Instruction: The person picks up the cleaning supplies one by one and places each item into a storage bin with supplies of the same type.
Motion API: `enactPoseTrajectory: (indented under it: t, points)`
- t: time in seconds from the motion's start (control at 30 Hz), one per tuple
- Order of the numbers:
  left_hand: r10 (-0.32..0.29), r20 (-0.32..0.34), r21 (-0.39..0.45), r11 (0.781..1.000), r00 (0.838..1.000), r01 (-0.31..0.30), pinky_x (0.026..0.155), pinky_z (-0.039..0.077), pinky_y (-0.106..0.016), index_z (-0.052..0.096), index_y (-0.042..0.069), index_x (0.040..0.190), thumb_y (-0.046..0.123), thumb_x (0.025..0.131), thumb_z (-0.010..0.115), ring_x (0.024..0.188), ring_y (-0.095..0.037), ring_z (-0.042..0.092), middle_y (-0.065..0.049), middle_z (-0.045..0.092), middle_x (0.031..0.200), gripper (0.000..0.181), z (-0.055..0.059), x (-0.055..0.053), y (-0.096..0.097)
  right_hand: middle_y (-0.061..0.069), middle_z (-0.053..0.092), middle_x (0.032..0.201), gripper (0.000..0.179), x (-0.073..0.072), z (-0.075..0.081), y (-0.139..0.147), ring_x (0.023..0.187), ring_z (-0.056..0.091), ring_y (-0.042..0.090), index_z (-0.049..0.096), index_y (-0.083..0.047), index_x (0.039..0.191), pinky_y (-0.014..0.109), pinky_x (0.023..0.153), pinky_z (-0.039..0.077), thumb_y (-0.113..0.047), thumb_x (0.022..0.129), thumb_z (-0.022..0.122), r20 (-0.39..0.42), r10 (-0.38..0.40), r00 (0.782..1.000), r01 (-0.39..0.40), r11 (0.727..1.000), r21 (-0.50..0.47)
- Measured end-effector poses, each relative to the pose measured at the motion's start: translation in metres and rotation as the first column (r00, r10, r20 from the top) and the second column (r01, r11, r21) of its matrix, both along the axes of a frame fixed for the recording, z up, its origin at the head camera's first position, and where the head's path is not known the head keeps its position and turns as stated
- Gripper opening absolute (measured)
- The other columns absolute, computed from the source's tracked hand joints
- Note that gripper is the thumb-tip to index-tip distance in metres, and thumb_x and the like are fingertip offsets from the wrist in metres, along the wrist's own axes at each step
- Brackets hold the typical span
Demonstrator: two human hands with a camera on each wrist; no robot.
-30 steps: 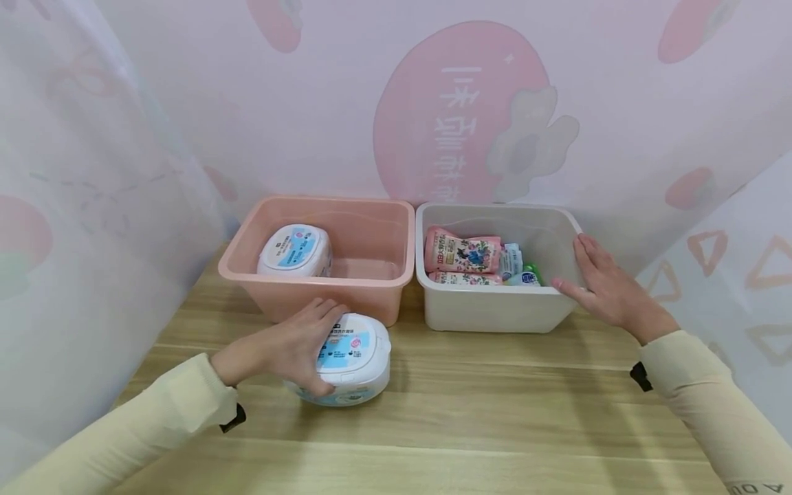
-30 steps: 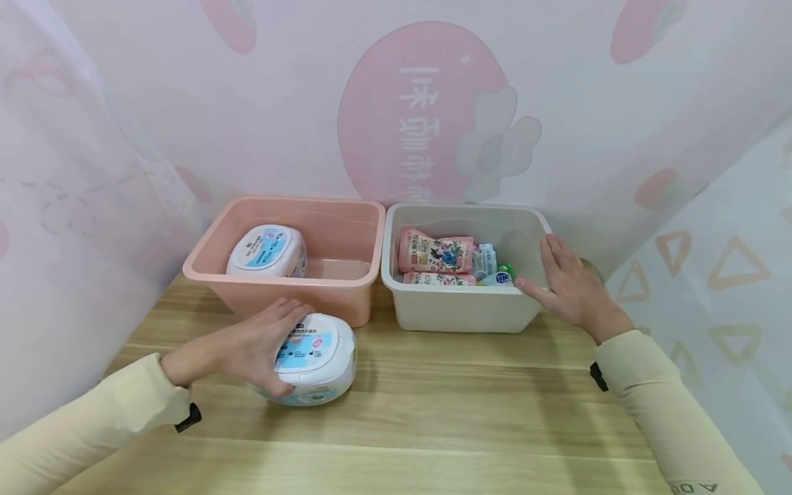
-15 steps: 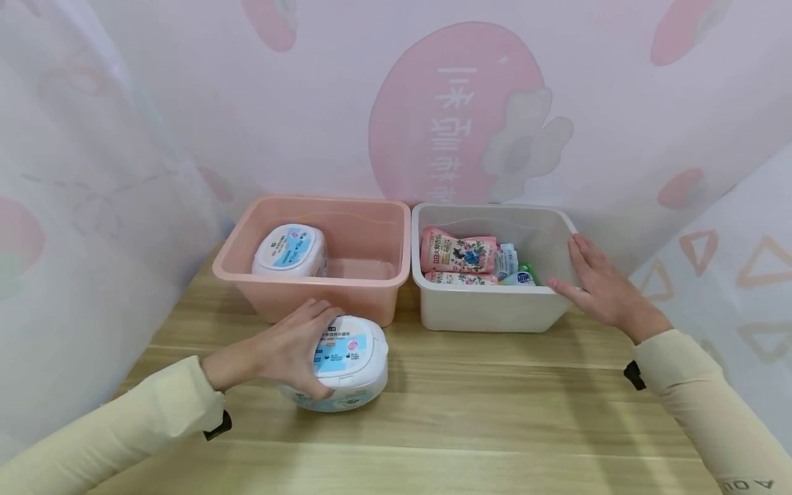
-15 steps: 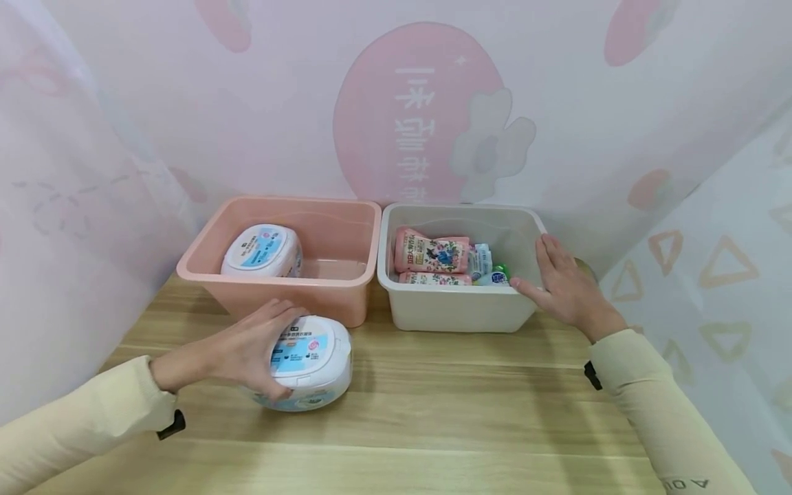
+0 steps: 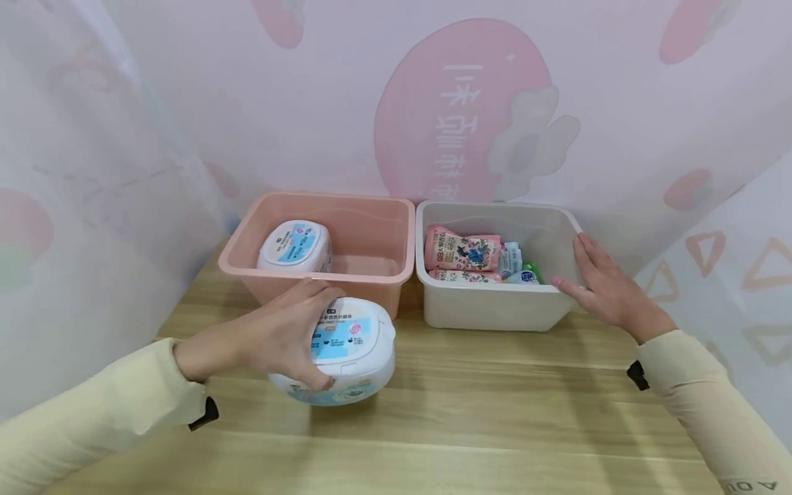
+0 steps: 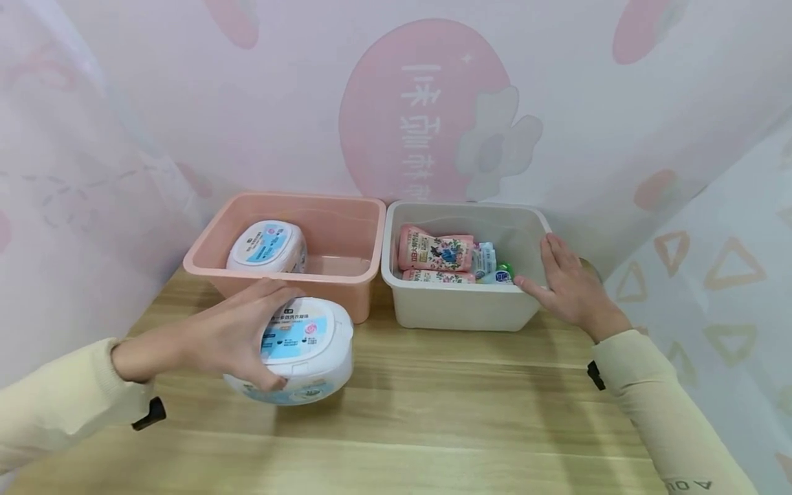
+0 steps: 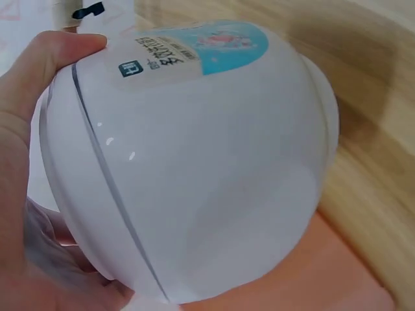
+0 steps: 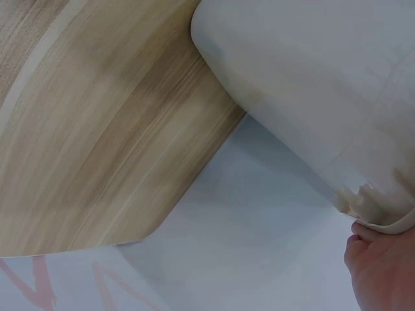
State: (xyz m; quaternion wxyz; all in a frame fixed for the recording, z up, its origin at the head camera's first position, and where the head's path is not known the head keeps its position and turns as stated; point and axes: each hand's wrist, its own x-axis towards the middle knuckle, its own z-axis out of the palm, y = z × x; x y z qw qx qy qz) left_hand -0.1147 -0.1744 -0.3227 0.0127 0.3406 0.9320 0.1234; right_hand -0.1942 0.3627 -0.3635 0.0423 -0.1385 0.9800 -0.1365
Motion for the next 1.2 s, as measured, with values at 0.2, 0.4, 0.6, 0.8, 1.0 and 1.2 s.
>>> enactPoseTrajectory:
  t: [0.2, 0.4, 0.6, 0.8, 1.0, 1.2]
  points:
    - [0.023, 0.008, -0.002, 1.0, 1.0, -0.023, 0.091, 0.058, -0.039, 0.054, 0.002, 0.143, 0.062, 0.058, 0.091, 0.114, -0.021, 0.055, -0.005, 0.061, 0.126, 0.11, 0.033, 0.005, 0.008, 0.024, -0.014, 0.176, 0.101, 0.0, 0.001, 0.0, 0.164, -0.007, 0.046, -0.009, 0.004, 0.166, 0.069, 0.13, 0.009, -0.06, 0.108, 0.045, 0.003, 0.004, 1.0, -0.004, 1.0, 0.003]
    - [0.041, 0.014, -0.003, 0.999, 0.999, -0.041, 0.087, 0.053, -0.038, 0.057, 0.007, 0.138, 0.061, 0.058, 0.09, 0.107, -0.019, 0.057, 0.0, 0.062, 0.114, 0.102, 0.067, -0.001, 0.019, 0.024, -0.014, 0.176, 0.101, -0.003, 0.002, 0.0, 0.164, -0.007, 0.047, -0.009, 0.004, 0.166, 0.07, 0.129, 0.01, -0.059, 0.108, 0.045, 0.002, 0.003, 1.0, -0.003, 1.0, 0.001]
    - [0.09, -0.001, 0.011, 0.996, 0.996, -0.09, 0.076, 0.055, -0.034, 0.062, 0.005, 0.125, 0.061, 0.061, 0.091, 0.093, -0.02, 0.063, -0.004, 0.068, 0.104, 0.09, 0.099, -0.017, 0.028, 0.028, -0.011, 0.176, 0.1, -0.004, 0.001, 0.0, 0.164, -0.005, 0.048, -0.007, 0.006, 0.165, 0.07, 0.129, 0.011, -0.057, 0.108, 0.046, -0.016, 0.019, 1.0, -0.019, 1.0, -0.003]
    - [0.225, 0.033, -0.035, 0.974, 0.974, -0.224, 0.06, 0.056, -0.03, 0.062, 0.01, 0.119, 0.063, 0.063, 0.09, 0.082, -0.021, 0.066, -0.007, 0.068, 0.1, 0.082, 0.123, -0.045, 0.037, 0.029, -0.009, 0.175, 0.1, -0.007, -0.001, -0.001, 0.164, -0.004, 0.049, -0.006, 0.007, 0.165, 0.07, 0.129, 0.013, -0.057, 0.109, 0.045, -0.025, 0.02, 0.999, -0.02, 1.0, 0.0]
    - [0.307, 0.141, 0.014, 0.95, 0.941, -0.312, 0.059, 0.062, -0.031, 0.061, 0.001, 0.108, 0.058, 0.071, 0.089, 0.073, -0.024, 0.073, -0.015, 0.07, 0.095, 0.073, 0.129, -0.076, 0.039, 0.029, -0.01, 0.175, 0.099, -0.009, -0.002, -0.004, 0.163, -0.004, 0.05, -0.007, 0.007, 0.165, 0.072, 0.127, 0.013, -0.058, 0.109, 0.043, -0.026, 0.017, 1.0, -0.017, 1.0, 0.001]
    - [0.396, 0.159, 0.032, 0.913, 0.904, -0.406, 0.059, 0.062, -0.031, 0.067, 0.004, 0.102, 0.063, 0.074, 0.085, 0.069, -0.023, 0.074, -0.013, 0.073, 0.09, 0.067, 0.122, -0.102, 0.038, 0.025, -0.012, 0.177, 0.101, -0.012, -0.001, -0.008, 0.164, -0.005, 0.048, -0.009, 0.003, 0.166, 0.074, 0.127, 0.011, -0.061, 0.107, 0.044, -0.014, -0.001, 1.0, 0.001, 1.0, 0.002]
